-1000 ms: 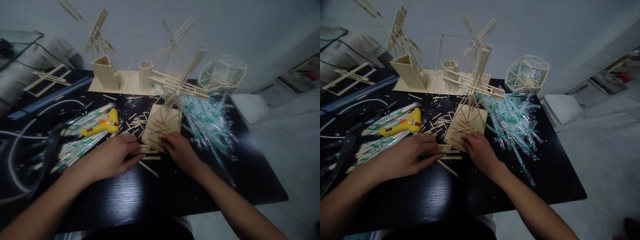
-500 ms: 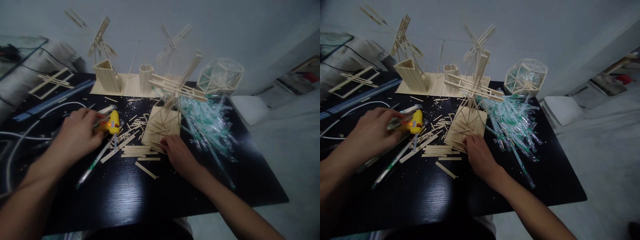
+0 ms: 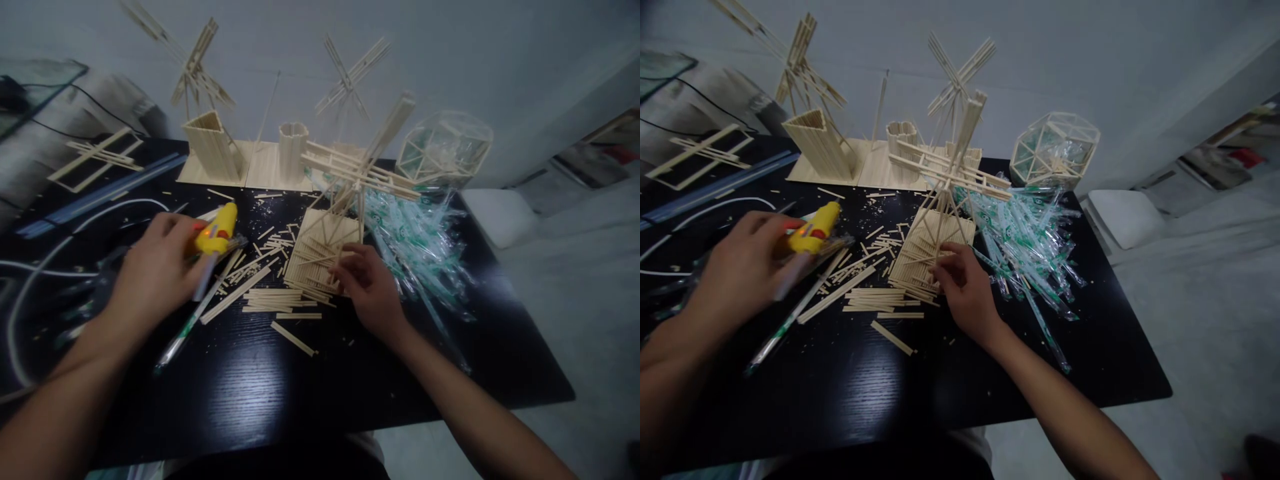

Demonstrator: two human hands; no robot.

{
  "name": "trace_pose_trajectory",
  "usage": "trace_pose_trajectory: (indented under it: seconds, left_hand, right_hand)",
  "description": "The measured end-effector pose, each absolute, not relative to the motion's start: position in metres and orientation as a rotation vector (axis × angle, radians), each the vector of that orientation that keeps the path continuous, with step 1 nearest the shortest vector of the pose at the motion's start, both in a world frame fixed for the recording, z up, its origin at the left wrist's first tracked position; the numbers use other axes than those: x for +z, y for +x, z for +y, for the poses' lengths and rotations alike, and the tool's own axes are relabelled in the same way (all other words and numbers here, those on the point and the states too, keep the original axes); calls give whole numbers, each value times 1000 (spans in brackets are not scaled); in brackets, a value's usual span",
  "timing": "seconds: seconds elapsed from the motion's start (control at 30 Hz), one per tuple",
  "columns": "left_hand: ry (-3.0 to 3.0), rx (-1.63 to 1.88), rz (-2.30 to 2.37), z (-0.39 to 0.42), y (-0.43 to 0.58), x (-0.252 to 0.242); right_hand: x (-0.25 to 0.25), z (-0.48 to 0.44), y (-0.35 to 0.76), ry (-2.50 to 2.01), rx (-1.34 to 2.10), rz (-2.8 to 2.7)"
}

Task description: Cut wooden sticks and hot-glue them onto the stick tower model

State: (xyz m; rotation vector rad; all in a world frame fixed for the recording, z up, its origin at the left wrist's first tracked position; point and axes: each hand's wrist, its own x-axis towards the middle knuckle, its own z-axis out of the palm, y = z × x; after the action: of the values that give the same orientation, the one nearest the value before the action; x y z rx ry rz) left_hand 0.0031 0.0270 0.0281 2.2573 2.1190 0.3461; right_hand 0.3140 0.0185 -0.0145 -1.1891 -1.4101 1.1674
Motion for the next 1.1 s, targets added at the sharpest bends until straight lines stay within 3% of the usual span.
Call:
trace_pose_trajectory:
  seconds: [0.1, 0.3, 0.6, 1.1]
  left_hand:
    - [2164, 609, 2047, 22, 5, 24]
    - [1853, 795, 1561, 12, 20, 8]
    - [1775, 810, 1275, 7, 29, 10]
    - [1769, 788, 1235, 7, 29, 11]
  right_hand:
    - [-11, 19, 312, -1125, 1376, -1285]
    - [-5, 19, 311, -1085, 1576, -1202]
    - [-6, 18, 313, -1029, 1667, -1180]
    - [-8, 17, 315, -991, 1710, -1167]
